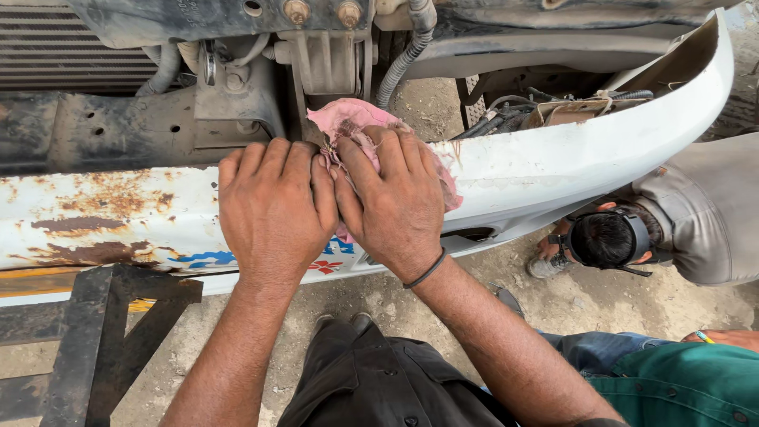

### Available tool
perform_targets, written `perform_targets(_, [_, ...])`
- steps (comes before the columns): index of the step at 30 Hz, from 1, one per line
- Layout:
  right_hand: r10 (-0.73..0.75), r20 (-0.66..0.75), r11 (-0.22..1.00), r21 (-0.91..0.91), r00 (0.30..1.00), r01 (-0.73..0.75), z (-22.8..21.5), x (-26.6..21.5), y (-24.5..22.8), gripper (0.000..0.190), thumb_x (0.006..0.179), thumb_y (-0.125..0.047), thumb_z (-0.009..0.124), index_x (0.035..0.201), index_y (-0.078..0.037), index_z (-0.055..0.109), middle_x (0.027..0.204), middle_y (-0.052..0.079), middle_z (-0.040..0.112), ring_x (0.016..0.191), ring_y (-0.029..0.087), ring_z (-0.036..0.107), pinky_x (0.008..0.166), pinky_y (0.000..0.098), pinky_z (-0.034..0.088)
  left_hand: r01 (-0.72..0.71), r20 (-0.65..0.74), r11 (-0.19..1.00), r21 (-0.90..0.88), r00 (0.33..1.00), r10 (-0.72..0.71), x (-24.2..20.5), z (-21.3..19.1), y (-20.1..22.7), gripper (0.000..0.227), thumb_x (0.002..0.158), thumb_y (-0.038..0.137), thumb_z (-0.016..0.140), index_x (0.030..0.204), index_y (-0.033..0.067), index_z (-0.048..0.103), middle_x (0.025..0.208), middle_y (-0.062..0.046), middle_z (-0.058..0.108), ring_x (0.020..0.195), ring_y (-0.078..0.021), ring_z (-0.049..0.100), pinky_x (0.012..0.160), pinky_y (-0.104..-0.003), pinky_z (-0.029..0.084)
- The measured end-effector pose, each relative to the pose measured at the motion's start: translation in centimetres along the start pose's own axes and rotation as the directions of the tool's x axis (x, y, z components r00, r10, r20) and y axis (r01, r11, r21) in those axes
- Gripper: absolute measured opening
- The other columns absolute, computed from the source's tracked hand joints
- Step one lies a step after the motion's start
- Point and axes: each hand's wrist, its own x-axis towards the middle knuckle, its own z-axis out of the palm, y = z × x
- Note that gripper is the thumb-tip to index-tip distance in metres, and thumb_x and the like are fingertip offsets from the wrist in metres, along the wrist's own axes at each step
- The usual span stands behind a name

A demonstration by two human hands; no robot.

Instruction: The person cleans the white front bumper of a vehicle using a pink cloth.

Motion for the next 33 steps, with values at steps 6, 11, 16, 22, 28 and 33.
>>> perform_targets(6, [-0.042,-0.070,0.997,0.061,0.997,0.046,-0.6,-1.6,0.7,0.032,0.095,-0.019,0.072,0.125,-0.006,0.072,0.133,0.016,0.061,0.130,0.037,0.059,0.113,0.0505,0.047,-0.077,0.042,0.997,0.024,0.996,0.076,0.3,-1.1,-0.2,0.029,0.089,0.025,0.067,0.102,-0.0005,0.072,0.095,-0.013,0.066,0.096,-0.0311,0.062,0.096,-0.045,0.045])
perform_targets(11, [-0.052,-0.173,0.998,-0.044,0.983,0.045,1.2,-5.8,4.3,0.029,0.097,-0.021,0.063,0.117,-0.007,0.078,0.136,0.018,0.066,0.134,0.033,0.060,0.116,0.0483,0.047,-0.051,0.082,0.999,0.016,0.995,0.050,0.1,-0.6,-0.2,0.029,0.099,0.027,0.067,0.111,0.0012,0.074,0.095,-0.012,0.067,0.096,-0.0297,0.062,0.098,-0.045,0.045])
perform_targets(16, [0.006,-0.396,0.993,-0.106,0.918,-0.052,2.0,-8.4,11.3,0.039,0.105,-0.031,0.051,0.112,-0.002,0.076,0.137,0.022,0.065,0.134,0.034,0.060,0.117,0.0520,0.050,-0.039,0.082,0.998,0.048,0.996,0.035,0.0,-0.1,-0.4,0.030,0.100,0.030,0.066,0.111,0.0031,0.076,0.099,-0.011,0.070,0.096,-0.0286,0.064,0.099,-0.045,0.045])
perform_targets(22, [0.042,-0.509,0.985,-0.121,0.860,-0.120,0.1,-9.9,19.4,0.047,0.112,-0.036,0.047,0.117,0.002,0.075,0.139,0.023,0.063,0.134,0.035,0.061,0.112,0.0510,0.059,-0.035,0.082,0.996,0.081,0.996,0.029,-0.3,0.5,-0.7,0.032,0.101,0.031,0.065,0.112,0.0033,0.076,0.100,-0.012,0.072,0.096,-0.0272,0.065,0.101,-0.045,0.045])
perform_targets(28, [0.273,-0.497,0.953,0.026,0.824,-0.300,-4.1,-11.1,26.3,0.042,0.118,-0.024,0.045,0.137,0.004,0.069,0.150,0.023,0.056,0.140,0.035,0.062,0.117,0.0454,0.060,-0.009,0.075,0.996,0.086,0.997,0.003,-0.4,0.6,-0.2,0.029,0.102,0.030,0.065,0.108,0.0034,0.076,0.097,-0.011,0.071,0.096,-0.0278,0.064,0.098,-0.046,0.045])
perform_targets(33, [0.386,-0.394,0.914,0.040,0.834,-0.404,-7.3,-10.2,28.1,0.035,0.110,-0.006,0.047,0.134,0.006,0.069,0.152,0.024,0.059,0.140,0.035,0.064,0.114,0.0421,0.055,0.000,0.048,0.996,0.084,0.999,-0.004,-0.3,0.8,0.0,0.027,0.101,0.027,0.067,0.106,0.0022,0.076,0.095,-0.012,0.070,0.093,-0.0285,0.063,0.098,-0.046,0.046])
